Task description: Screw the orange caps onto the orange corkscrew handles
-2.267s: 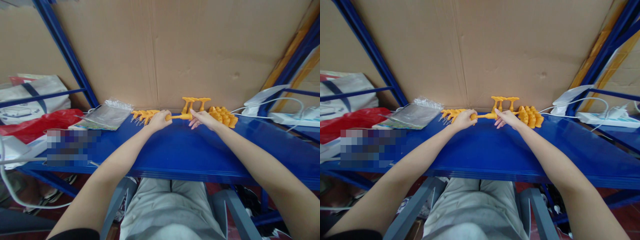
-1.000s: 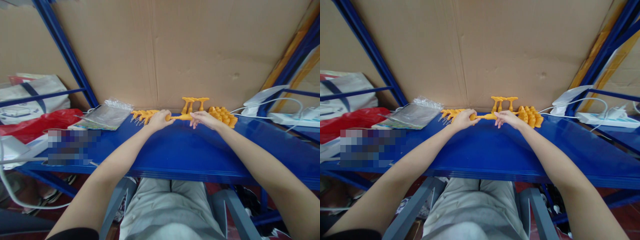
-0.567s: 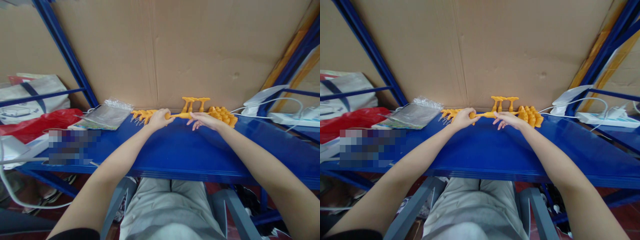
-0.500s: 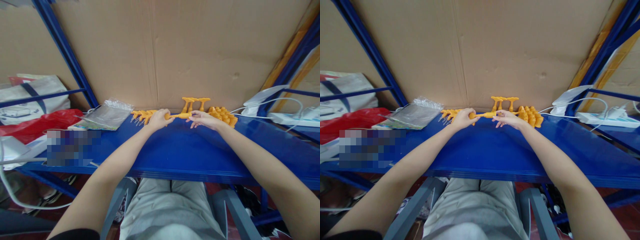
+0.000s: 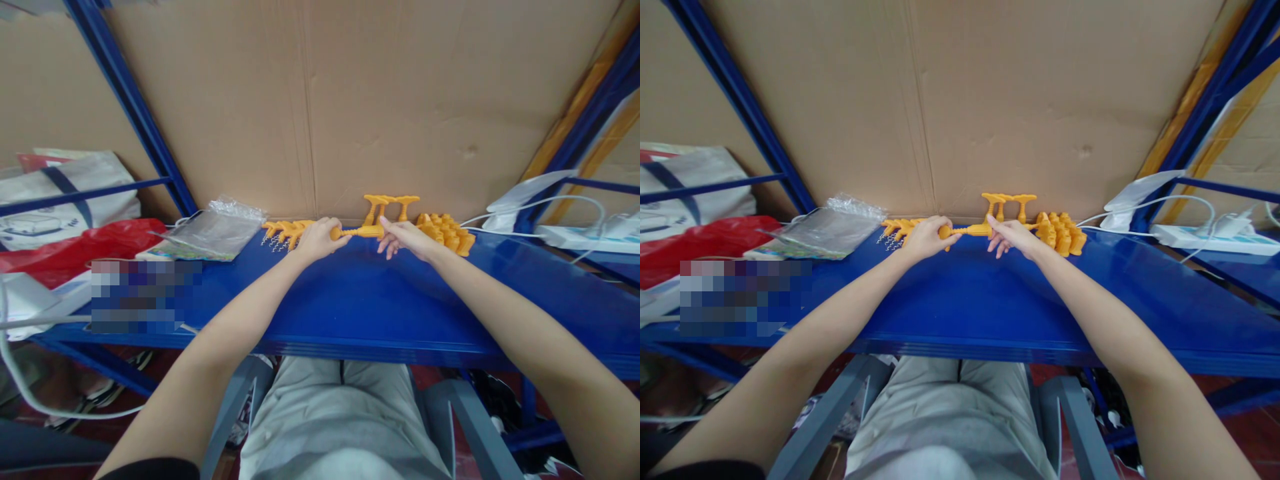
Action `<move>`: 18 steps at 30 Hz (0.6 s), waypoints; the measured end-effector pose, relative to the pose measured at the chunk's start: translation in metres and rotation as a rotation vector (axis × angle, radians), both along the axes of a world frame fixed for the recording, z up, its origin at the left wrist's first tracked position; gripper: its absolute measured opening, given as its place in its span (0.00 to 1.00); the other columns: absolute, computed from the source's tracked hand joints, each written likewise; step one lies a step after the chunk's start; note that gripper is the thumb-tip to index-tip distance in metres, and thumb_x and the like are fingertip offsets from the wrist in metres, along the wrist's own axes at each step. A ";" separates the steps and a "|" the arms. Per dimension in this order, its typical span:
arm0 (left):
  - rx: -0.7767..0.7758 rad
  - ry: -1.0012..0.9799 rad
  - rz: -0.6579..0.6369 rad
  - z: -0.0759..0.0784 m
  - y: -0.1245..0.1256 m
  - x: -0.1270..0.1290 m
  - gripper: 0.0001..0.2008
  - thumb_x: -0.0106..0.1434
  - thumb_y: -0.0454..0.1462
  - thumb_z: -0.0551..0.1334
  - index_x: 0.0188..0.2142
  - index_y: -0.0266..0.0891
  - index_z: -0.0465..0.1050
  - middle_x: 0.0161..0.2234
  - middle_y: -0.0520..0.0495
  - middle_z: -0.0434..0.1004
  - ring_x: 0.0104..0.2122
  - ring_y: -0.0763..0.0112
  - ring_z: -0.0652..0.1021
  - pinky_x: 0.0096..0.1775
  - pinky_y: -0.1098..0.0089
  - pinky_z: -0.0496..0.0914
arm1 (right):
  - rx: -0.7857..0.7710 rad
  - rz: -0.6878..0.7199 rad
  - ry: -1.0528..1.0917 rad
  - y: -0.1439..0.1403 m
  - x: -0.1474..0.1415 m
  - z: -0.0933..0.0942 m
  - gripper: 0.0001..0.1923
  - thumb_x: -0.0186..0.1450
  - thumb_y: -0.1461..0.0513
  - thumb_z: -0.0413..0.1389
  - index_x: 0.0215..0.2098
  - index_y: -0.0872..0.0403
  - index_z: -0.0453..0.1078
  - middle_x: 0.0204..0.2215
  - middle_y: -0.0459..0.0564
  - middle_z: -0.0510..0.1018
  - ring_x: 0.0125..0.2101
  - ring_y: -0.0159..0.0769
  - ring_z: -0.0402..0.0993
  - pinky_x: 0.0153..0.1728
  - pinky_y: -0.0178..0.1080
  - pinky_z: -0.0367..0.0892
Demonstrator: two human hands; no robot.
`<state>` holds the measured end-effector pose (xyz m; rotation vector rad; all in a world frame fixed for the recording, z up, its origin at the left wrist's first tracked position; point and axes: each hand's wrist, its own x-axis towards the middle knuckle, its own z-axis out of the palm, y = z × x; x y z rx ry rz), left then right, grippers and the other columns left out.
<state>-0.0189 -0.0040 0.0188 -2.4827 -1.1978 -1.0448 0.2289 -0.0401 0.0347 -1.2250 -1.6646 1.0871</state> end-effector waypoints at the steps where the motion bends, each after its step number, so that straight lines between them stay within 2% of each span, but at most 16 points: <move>1: -0.004 -0.003 0.004 0.000 0.001 0.000 0.13 0.62 0.47 0.65 0.37 0.40 0.74 0.34 0.45 0.80 0.35 0.63 0.78 0.37 0.67 0.69 | 0.004 0.027 0.004 0.000 0.002 0.000 0.22 0.68 0.44 0.58 0.33 0.55 0.70 0.27 0.53 0.84 0.18 0.30 0.75 0.17 0.31 0.66; 3: -0.016 -0.004 0.014 0.000 0.001 0.000 0.13 0.62 0.46 0.65 0.37 0.40 0.74 0.34 0.45 0.80 0.36 0.62 0.78 0.37 0.67 0.69 | 0.020 0.079 0.020 0.000 0.006 0.000 0.16 0.65 0.52 0.65 0.42 0.53 0.71 0.35 0.51 0.85 0.22 0.30 0.78 0.22 0.31 0.70; 4: -0.023 -0.001 0.018 0.001 0.000 0.000 0.12 0.62 0.46 0.65 0.36 0.39 0.74 0.34 0.45 0.80 0.36 0.62 0.79 0.38 0.67 0.69 | 0.030 0.093 0.029 0.000 0.007 0.000 0.16 0.63 0.56 0.68 0.44 0.53 0.71 0.37 0.50 0.86 0.24 0.30 0.79 0.24 0.31 0.71; 6: -0.034 0.003 0.022 0.002 -0.001 0.001 0.12 0.62 0.46 0.66 0.37 0.39 0.74 0.35 0.44 0.80 0.37 0.61 0.79 0.38 0.66 0.69 | 0.049 0.090 0.035 0.000 0.008 0.000 0.16 0.61 0.58 0.69 0.43 0.53 0.71 0.36 0.49 0.86 0.24 0.29 0.79 0.25 0.31 0.71; 9: -0.032 0.009 0.014 0.003 -0.005 0.001 0.12 0.62 0.46 0.66 0.37 0.39 0.74 0.36 0.44 0.79 0.37 0.61 0.79 0.39 0.66 0.70 | 0.040 0.077 0.024 -0.001 0.006 0.000 0.14 0.65 0.53 0.65 0.35 0.55 0.72 0.31 0.52 0.85 0.22 0.29 0.78 0.23 0.30 0.69; 14: 0.007 0.029 0.007 0.004 -0.009 0.003 0.13 0.62 0.46 0.66 0.39 0.39 0.74 0.36 0.44 0.79 0.37 0.63 0.79 0.38 0.68 0.69 | -0.010 0.040 0.017 -0.001 0.001 0.001 0.29 0.68 0.41 0.55 0.27 0.58 0.72 0.22 0.58 0.82 0.18 0.32 0.75 0.21 0.33 0.69; 18: 0.012 0.039 0.009 0.004 -0.010 0.003 0.12 0.62 0.46 0.66 0.39 0.40 0.74 0.36 0.44 0.79 0.37 0.62 0.79 0.38 0.67 0.70 | -0.029 0.027 0.011 -0.001 -0.002 0.000 0.32 0.68 0.39 0.51 0.25 0.57 0.71 0.18 0.57 0.79 0.16 0.33 0.74 0.20 0.33 0.69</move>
